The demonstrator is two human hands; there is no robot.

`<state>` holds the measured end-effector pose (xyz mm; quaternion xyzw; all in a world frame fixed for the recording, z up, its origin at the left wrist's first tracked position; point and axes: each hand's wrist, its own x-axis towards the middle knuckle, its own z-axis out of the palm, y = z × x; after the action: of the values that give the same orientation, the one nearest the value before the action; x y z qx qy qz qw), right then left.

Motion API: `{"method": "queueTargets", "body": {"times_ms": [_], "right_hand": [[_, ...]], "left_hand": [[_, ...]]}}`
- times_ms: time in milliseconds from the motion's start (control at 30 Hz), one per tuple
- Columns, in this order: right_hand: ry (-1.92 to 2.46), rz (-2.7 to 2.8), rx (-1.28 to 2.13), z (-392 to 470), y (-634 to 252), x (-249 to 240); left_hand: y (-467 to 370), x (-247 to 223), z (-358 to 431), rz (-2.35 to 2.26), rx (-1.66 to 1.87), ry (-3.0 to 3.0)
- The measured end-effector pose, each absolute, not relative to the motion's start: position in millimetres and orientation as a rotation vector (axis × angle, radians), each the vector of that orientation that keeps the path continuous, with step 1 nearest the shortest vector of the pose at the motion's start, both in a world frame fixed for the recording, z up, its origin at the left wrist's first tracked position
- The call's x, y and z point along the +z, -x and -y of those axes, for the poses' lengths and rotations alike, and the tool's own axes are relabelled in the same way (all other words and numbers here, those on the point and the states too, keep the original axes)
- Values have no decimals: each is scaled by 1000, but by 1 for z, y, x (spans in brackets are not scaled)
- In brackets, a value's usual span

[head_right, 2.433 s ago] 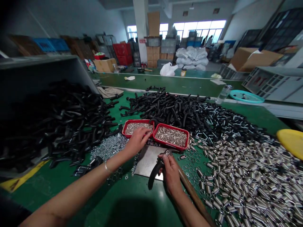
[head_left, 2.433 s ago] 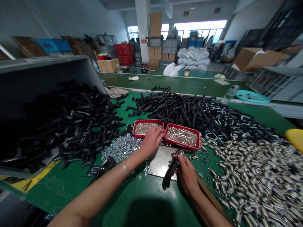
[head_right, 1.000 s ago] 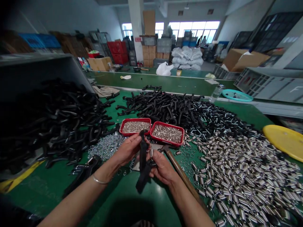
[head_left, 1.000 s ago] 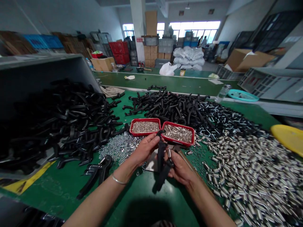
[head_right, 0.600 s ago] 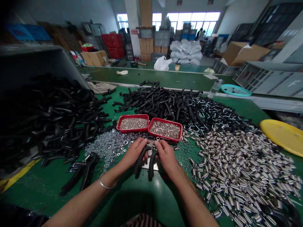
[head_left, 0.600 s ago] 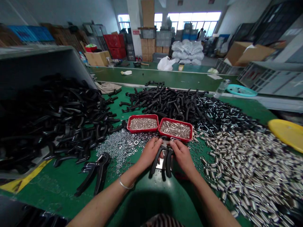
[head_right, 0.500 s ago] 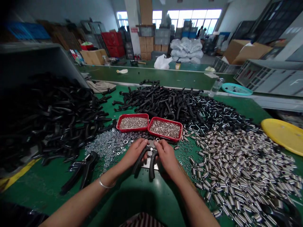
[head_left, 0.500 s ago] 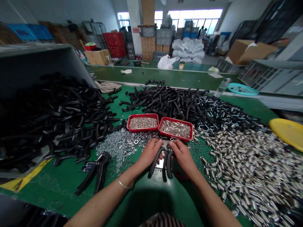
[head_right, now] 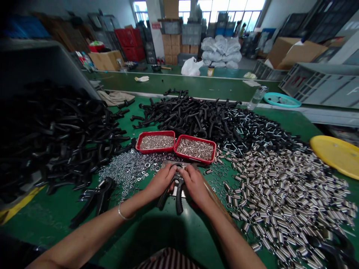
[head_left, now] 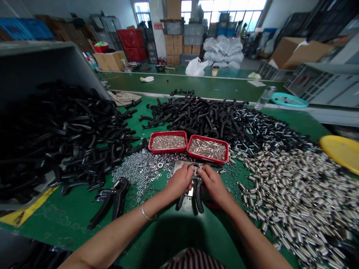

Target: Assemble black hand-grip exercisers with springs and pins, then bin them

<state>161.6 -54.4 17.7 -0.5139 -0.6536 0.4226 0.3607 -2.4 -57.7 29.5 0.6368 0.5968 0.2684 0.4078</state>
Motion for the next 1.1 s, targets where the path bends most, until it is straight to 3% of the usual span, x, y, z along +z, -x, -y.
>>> {"method": "queueTargets", "body": {"times_ms": [133, 433, 600, 700, 933, 1100], "right_hand": [[1308, 1722, 1154, 57, -160, 24], [1145, 1924, 1387, 58, -166, 37], [1254, 2048, 1325, 60, -155, 33], [1415, 2237, 1138, 45, -154, 31], [1547, 2388, 108, -39, -197, 39], [1586, 2487, -81, -76, -188, 25]], "left_hand": [[8, 22, 65, -1627, 688, -1811], [22, 45, 70, -1587, 181, -2239], [20, 43, 71, -1576, 67, -2248], [20, 31, 64, -1690, 80, -2201], [31, 32, 21, -1780, 154, -2356], [0, 47, -46, -1600, 302, -2585]]}}
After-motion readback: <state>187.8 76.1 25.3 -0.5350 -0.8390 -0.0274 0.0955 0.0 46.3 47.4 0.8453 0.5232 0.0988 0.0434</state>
